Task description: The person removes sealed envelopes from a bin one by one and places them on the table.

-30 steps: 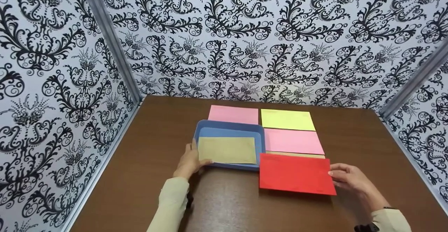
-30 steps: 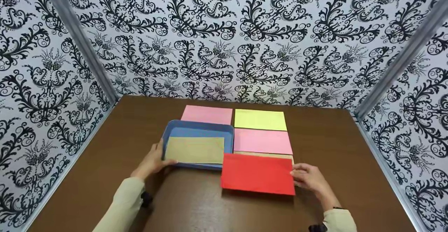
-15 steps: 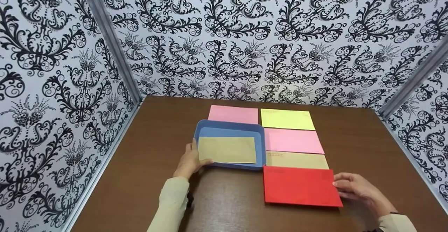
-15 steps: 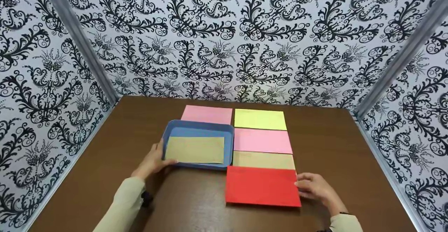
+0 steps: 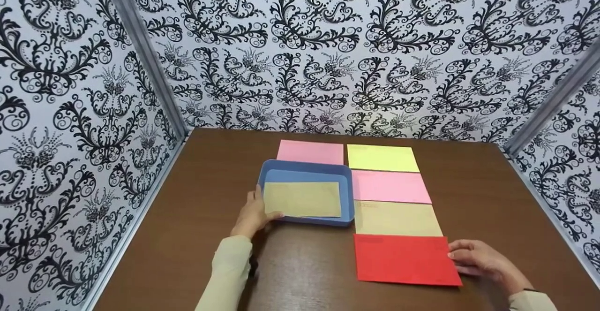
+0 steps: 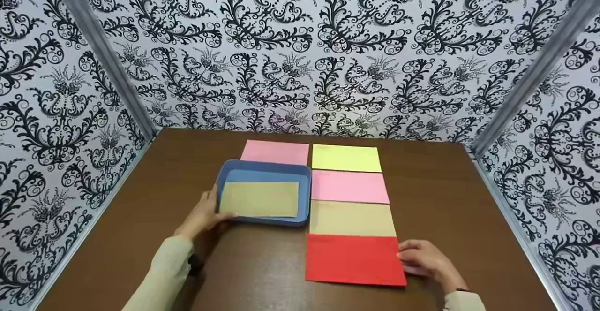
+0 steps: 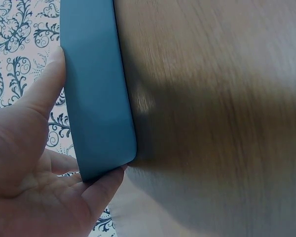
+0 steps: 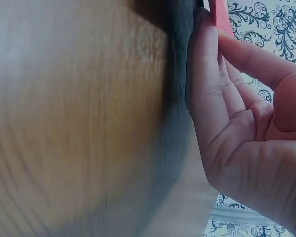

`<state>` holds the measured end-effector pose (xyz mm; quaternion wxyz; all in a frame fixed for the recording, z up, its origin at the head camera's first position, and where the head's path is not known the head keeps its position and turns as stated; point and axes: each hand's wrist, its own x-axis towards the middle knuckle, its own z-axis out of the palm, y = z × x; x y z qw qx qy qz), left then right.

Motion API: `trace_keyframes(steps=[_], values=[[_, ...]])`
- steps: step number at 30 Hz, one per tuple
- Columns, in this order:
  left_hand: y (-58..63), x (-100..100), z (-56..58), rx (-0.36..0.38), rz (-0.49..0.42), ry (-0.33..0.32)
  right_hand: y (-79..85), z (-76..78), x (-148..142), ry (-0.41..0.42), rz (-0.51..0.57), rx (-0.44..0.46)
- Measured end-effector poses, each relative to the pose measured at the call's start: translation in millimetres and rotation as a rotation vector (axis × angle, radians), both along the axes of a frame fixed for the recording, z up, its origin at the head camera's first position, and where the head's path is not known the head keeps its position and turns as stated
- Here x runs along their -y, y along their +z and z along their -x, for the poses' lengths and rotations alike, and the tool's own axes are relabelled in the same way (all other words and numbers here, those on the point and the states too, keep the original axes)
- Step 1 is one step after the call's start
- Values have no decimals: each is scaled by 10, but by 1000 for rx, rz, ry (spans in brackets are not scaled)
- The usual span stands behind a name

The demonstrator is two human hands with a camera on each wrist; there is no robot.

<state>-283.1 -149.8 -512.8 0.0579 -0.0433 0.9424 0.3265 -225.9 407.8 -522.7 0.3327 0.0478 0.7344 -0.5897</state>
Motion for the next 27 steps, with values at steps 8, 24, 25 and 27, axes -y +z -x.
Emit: trace_keyframes(steps=[8, 24, 25, 27], values=[[5, -7, -4, 10, -6, -2, 20, -87, 11, 4, -54, -27], [5, 6, 10, 22, 35, -14, 67, -159, 1, -57, -124, -56], [6, 5, 7, 21, 37, -14, 72, -167, 2, -60, -126, -59], [7, -1, 2, 23, 39, -16, 80, -187, 3, -65, -119, -64]])
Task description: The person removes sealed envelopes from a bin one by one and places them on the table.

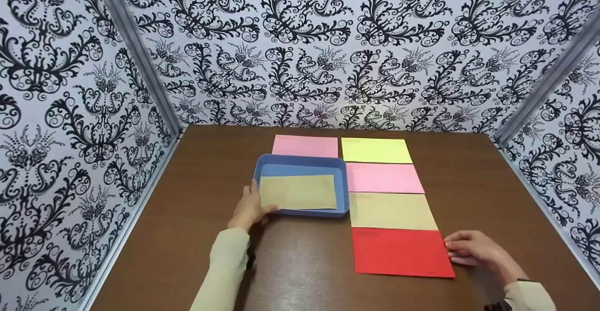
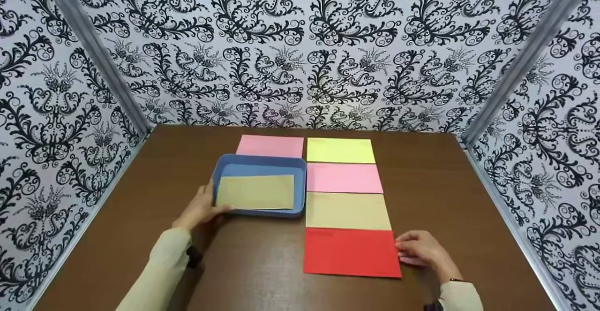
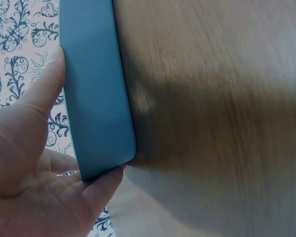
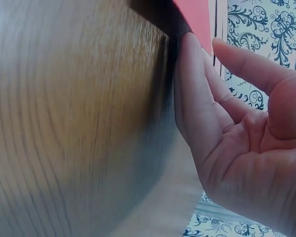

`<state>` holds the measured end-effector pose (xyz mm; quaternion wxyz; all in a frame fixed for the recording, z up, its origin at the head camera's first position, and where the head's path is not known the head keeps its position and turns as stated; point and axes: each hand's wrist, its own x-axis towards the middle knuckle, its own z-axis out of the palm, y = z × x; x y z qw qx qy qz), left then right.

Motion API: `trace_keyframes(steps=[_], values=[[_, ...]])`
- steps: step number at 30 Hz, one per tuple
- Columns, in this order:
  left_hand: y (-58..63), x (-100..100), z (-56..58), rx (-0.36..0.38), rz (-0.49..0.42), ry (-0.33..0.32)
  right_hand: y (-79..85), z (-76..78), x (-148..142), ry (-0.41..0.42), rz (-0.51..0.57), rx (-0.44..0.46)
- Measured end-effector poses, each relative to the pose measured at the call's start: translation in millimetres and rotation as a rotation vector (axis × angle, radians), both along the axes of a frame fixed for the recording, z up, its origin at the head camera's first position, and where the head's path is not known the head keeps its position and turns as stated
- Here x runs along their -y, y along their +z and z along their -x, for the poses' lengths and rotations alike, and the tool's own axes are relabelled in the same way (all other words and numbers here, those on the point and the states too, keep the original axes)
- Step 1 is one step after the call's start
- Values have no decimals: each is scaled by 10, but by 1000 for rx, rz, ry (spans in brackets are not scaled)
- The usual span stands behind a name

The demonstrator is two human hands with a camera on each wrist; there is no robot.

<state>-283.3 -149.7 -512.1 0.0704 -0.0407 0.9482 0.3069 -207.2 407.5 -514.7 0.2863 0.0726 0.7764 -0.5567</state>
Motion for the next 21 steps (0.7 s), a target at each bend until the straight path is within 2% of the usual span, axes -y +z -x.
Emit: trace_keyframes(steps=[5, 9, 12, 17, 21], values=[[0, 1, 3, 6, -8, 6, 41, 7, 37, -28, -20, -19], [-2, 2, 12, 9, -7, 7, 129, 61, 137, -61, -135, -93], [-5, 5, 24, 21, -14, 8, 202, 140, 281, -71, -167, -178], [-13, 2, 34, 34, -33, 10, 311, 310, 616, -68, -129, -284], [-19, 0, 32, 30, -39, 12, 371, 467, 902, -27, -170, -366]])
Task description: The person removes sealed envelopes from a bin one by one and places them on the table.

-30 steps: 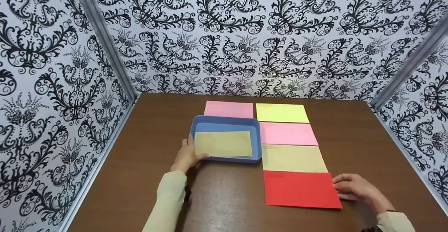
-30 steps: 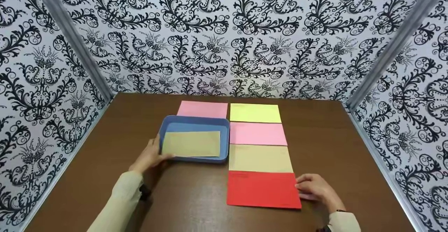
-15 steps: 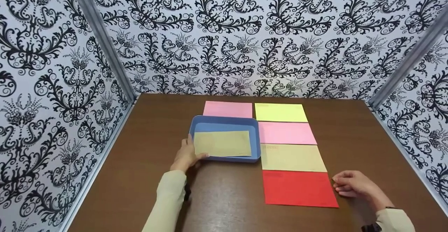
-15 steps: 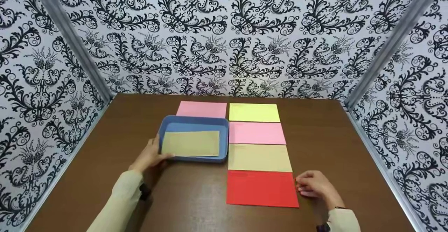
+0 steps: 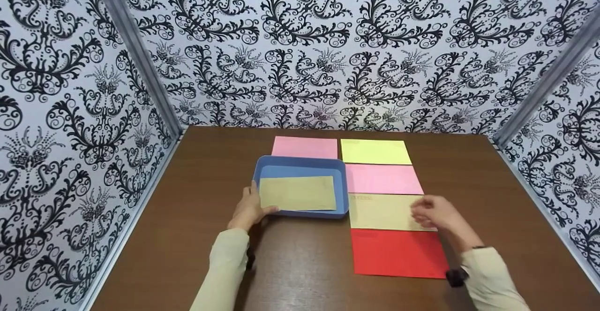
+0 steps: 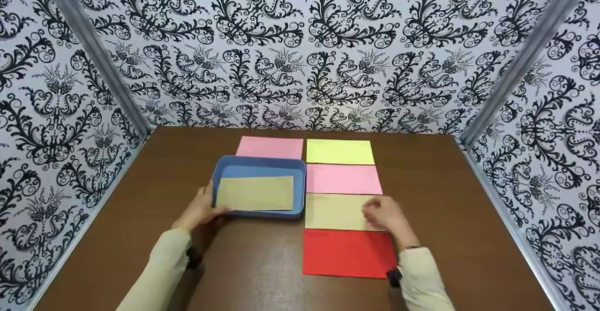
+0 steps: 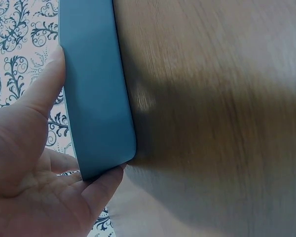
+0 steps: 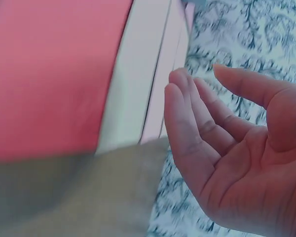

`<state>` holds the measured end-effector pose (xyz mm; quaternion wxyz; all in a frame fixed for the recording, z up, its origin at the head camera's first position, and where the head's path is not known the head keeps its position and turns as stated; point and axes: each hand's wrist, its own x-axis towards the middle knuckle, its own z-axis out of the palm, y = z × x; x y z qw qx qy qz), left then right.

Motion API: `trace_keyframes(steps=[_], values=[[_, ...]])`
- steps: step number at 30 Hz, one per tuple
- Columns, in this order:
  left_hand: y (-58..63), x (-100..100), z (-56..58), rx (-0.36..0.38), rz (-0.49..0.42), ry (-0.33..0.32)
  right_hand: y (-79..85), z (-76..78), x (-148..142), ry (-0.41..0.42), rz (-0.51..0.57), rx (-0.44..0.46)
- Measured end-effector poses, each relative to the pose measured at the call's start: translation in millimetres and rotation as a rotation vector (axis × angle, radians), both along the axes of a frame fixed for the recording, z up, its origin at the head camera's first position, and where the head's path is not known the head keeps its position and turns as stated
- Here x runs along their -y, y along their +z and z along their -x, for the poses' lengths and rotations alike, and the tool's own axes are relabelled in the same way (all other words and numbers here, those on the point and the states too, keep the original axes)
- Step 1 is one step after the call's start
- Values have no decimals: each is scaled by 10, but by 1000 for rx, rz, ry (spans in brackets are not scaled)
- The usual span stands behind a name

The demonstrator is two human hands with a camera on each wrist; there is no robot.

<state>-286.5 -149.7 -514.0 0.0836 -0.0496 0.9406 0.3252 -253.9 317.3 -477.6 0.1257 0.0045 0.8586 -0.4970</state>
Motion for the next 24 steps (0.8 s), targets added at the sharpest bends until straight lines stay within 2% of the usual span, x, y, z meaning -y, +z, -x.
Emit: trace_keyframes(steps=[5, 12, 14, 18, 24], values=[[-2, 4, -11, -10, -5, -3, 32, 152, 360, 5, -114, -113], [26, 18, -23, -22, 1, -9, 12, 261, 842, 13, -241, -290], [30, 20, -20, -21, -1, -9, 1, 288, 973, 20, -262, -299], [34, 19, -16, -17, -3, -11, -20, 329, 1221, 44, -281, -255], [24, 1, -17, -16, 36, -8, -106, 335, 1476, 76, -316, -246]])
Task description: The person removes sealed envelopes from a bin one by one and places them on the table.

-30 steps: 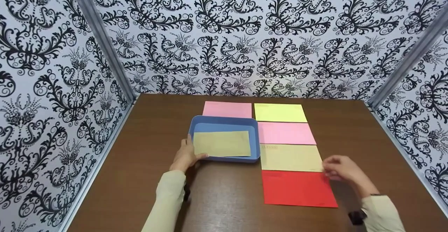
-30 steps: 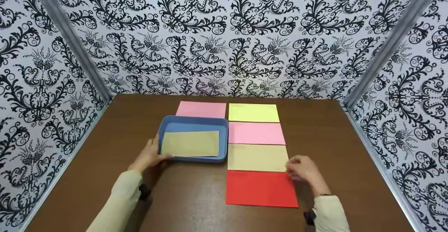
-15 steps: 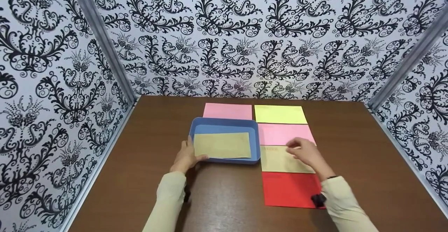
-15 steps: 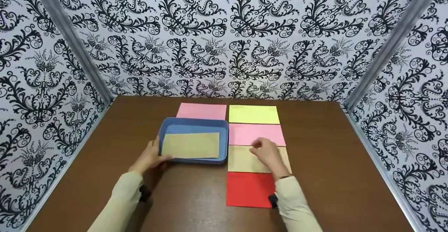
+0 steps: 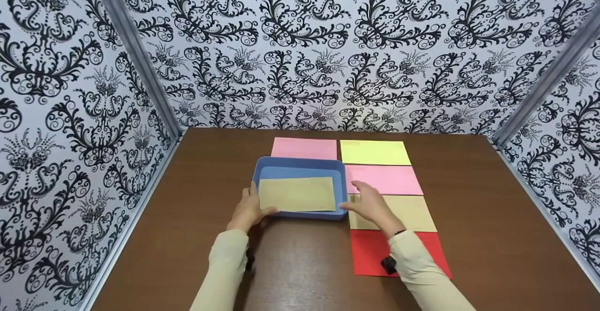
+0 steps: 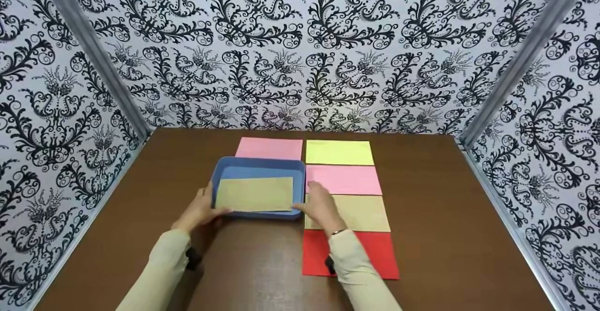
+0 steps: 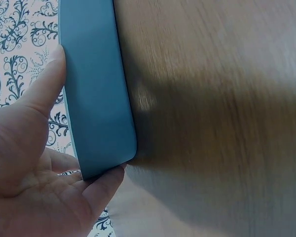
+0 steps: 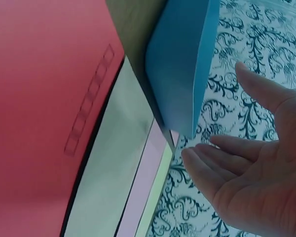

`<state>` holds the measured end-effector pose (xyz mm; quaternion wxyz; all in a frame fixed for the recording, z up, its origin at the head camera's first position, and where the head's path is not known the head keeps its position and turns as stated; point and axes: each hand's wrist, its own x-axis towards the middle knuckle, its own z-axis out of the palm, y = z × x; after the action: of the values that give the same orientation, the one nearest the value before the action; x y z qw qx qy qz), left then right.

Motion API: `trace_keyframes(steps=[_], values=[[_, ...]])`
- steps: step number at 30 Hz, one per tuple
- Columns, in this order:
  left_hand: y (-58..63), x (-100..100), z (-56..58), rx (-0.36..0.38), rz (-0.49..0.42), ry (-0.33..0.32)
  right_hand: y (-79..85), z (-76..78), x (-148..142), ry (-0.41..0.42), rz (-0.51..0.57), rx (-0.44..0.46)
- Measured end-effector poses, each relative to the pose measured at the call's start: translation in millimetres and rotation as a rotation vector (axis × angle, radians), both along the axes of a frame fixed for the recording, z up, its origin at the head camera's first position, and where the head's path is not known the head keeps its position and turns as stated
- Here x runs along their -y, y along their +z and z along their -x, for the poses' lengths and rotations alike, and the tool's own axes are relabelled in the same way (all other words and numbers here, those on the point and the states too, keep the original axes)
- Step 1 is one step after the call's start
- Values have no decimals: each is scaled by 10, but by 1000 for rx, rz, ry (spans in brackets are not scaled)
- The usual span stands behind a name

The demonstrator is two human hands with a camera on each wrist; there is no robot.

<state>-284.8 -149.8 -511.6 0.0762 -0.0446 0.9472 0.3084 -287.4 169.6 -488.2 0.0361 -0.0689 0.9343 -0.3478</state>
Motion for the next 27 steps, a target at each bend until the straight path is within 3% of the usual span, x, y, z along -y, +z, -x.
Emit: trace_keyframes(steps=[14, 27], values=[[-1, -9, -6, -11, -12, -1, -124, 19, 248, 44, 24, -21], [1, 20, -135, -17, -58, -8, -58, -52, 284, -34, 6, 15]])
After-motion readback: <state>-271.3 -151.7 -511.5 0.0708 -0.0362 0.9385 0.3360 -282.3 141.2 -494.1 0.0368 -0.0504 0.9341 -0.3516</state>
